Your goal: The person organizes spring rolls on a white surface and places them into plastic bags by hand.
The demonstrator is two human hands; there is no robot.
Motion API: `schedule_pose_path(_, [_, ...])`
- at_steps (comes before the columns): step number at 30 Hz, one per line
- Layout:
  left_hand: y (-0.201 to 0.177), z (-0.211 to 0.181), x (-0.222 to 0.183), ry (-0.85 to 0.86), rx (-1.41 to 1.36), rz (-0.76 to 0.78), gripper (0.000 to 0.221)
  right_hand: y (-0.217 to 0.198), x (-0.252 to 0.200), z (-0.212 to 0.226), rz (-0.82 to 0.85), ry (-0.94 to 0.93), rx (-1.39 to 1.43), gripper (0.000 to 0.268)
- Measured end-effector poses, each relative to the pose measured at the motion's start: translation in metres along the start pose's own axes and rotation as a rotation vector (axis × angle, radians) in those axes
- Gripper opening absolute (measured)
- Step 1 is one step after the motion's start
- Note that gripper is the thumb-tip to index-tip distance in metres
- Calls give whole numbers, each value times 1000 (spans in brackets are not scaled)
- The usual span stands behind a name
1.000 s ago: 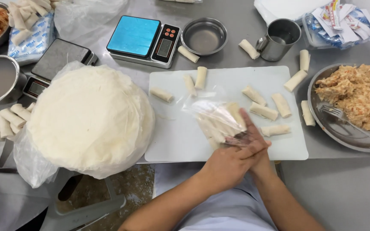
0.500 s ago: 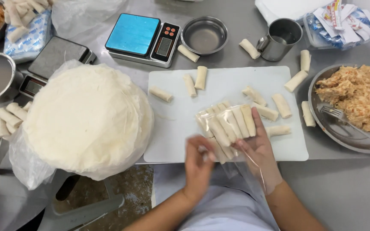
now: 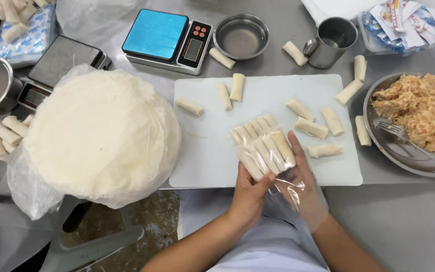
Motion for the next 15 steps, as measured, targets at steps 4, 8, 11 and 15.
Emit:
schedule_pose_path(4, [-22, 12, -6, -159, -19, 69, 82, 18, -8, 36, 101, 25, -377, 105])
schedule_pose_path(8, [-49, 8, -11, -500, -293, 331, 68, 25, -3, 30, 471, 320, -408, 113])
schedule_pose_path(11, [-69, 11, -25, -581, -273, 318, 69, 44, -29, 26, 660, 478, -297, 94])
schedule_pose_path(15, [-79, -15, -11, -462, -387, 274, 74, 22, -22, 89, 498, 290, -466, 48])
Point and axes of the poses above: each hand's wrist, its own x-axis towards the middle knuckle, its own y-axis out of the palm, z = x × y, the point moved 8 cm from there along x, towards the middle knuckle, and after that the axes turned 3 degrees about y, right-handed, at the moved point
